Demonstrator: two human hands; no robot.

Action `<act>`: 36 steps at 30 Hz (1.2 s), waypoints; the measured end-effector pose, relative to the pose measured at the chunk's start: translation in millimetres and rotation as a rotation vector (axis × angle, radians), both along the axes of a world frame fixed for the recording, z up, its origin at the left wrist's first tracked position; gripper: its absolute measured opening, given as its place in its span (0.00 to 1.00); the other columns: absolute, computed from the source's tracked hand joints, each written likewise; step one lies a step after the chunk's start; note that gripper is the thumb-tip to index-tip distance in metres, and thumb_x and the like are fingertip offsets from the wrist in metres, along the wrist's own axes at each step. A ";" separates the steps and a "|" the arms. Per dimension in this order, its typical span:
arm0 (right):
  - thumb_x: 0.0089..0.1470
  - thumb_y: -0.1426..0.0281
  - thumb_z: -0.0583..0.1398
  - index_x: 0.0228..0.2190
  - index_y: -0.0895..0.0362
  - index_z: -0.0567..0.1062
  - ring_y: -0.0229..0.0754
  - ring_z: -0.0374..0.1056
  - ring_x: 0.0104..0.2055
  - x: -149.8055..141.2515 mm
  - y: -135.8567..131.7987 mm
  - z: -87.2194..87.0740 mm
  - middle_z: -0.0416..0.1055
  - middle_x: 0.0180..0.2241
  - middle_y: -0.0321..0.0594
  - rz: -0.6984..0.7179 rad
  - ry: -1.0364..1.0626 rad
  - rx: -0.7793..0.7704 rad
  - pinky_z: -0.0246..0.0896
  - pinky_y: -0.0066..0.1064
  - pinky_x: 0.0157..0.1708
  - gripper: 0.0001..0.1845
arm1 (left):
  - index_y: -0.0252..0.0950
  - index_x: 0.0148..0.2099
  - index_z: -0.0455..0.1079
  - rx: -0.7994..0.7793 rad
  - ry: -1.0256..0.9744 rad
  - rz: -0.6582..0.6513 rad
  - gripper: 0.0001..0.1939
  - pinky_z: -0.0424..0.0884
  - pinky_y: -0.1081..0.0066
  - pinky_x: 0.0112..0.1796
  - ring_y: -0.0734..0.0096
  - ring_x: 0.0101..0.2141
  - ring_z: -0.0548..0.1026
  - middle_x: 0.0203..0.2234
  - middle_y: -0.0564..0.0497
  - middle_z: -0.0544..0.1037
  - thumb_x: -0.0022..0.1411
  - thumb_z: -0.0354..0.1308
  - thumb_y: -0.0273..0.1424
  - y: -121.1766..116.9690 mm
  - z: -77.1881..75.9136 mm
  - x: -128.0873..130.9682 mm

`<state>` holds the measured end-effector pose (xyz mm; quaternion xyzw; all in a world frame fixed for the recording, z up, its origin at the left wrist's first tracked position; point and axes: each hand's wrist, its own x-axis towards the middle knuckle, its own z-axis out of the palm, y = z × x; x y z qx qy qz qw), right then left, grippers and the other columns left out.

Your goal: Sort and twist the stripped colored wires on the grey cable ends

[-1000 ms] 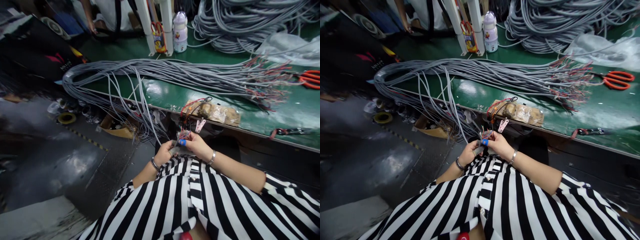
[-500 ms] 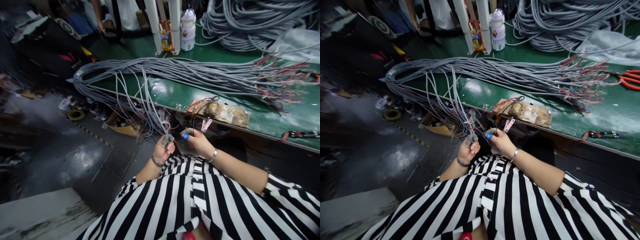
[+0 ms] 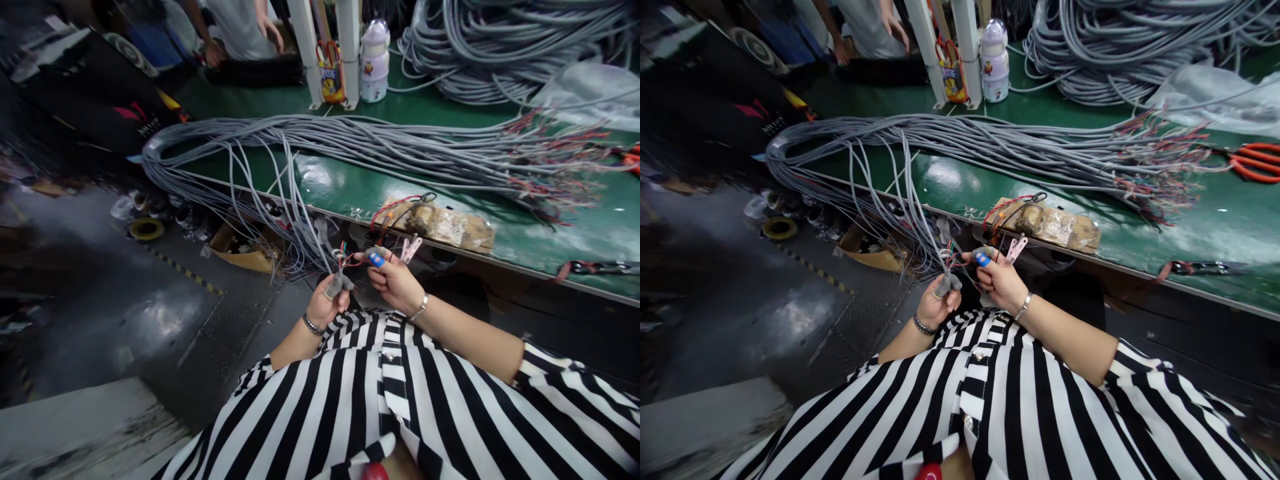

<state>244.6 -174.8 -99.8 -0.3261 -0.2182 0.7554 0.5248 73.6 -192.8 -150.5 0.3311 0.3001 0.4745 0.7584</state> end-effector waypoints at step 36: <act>0.40 0.54 0.69 0.23 0.57 0.68 0.29 0.51 0.18 -1.0 -14.9 -2.0 0.62 0.18 0.30 0.015 -0.452 0.081 0.46 0.24 0.17 0.22 | 0.31 0.32 0.71 0.013 0.221 0.161 0.22 0.54 0.80 0.15 0.83 0.11 0.61 0.12 0.58 0.68 0.51 0.66 0.47 -3.2 -14.4 -2.3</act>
